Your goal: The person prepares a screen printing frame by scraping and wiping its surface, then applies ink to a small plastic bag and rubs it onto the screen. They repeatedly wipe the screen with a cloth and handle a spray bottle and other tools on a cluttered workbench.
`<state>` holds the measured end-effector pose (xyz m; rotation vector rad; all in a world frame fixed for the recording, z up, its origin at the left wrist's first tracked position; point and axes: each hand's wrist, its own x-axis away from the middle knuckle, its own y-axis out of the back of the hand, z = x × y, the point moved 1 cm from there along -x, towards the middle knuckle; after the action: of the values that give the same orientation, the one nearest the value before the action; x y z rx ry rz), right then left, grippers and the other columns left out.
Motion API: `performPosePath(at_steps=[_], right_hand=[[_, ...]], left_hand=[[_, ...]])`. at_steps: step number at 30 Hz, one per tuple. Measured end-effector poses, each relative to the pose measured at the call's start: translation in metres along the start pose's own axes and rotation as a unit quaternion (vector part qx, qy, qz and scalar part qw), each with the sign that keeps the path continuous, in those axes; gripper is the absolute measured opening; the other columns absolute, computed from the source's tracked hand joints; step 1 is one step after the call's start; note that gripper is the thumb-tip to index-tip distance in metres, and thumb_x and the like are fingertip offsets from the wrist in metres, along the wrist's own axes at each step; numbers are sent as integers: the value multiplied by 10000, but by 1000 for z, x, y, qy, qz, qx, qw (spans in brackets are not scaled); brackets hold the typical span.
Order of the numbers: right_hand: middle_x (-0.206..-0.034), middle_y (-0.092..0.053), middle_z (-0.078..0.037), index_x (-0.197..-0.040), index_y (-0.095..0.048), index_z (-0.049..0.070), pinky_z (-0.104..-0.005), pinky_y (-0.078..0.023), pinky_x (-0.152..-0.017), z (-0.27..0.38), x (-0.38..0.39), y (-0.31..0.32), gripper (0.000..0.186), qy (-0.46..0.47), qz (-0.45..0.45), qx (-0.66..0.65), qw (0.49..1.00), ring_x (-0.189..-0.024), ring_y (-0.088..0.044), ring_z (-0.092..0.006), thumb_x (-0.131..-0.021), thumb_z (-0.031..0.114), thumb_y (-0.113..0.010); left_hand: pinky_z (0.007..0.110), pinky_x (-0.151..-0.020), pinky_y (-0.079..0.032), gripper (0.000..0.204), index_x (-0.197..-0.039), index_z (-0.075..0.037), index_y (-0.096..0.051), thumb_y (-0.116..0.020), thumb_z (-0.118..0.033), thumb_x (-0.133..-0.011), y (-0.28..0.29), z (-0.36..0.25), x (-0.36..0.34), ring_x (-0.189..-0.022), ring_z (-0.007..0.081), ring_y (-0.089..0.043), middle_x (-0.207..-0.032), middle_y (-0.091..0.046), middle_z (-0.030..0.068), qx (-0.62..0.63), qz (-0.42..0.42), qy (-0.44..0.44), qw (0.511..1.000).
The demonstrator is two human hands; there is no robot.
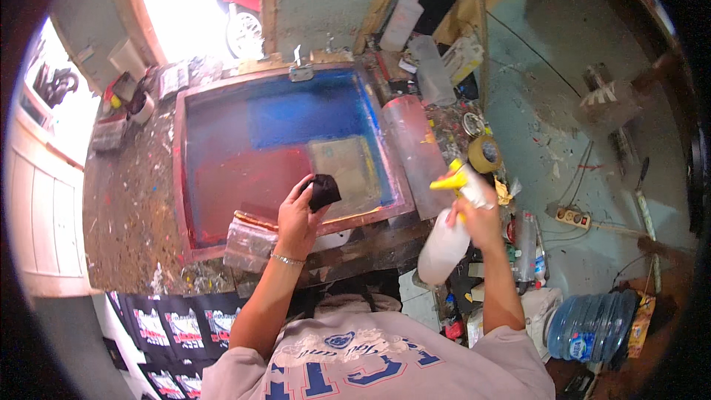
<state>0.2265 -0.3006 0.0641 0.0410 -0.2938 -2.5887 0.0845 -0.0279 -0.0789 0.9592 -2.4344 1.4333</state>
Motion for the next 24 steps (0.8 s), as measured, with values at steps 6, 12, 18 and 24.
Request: performPosePath(at_steps=[6,12,18,24], right_hand=[[-974,-698,-74,-1377,-611,50,-362,-579,-603,74,-123,31,404,147,-258,-139,945,-564,-598,-143,-979,111,-634],[-987,-686,-123,-1274,-581,3,-341,-560,-515,94,-285,5,348,262,-357,-141,885,-570,-678,-227,-949,87,-676],[-938,-670,-88,-1276,-581,-4,-314,-536,-486,-15,-421,11,339,355,-410,95,835,-540,-648,-192,-961,90,-660],[-1031,-673,-155,-1242,-596,-17,-416,-518,-745,-44,-412,-43,446,293,-328,47,897,-820,-672,-281,-896,193,-784]], left_hand=[[396,-874,-623,345,-1407,-30,-545,-508,-103,-1071,-4,-8,-3,-1088,228,-692,-1244,-681,112,-7,6,9,1000],[373,-858,-643,332,-1378,-28,-561,-541,-83,-1051,-7,-22,-1,-1079,212,-700,-1233,-681,128,-4,4,-4,1000],[402,-848,-655,350,-1402,-16,-534,-515,-61,-1056,-14,-29,0,-1088,241,-708,-1245,-676,149,16,-13,17,1000],[437,-979,-603,383,-1453,-6,-476,-445,-92,-1081,-12,-45,3,-1191,268,-665,-1334,-632,179,-9,-37,-8,999]])
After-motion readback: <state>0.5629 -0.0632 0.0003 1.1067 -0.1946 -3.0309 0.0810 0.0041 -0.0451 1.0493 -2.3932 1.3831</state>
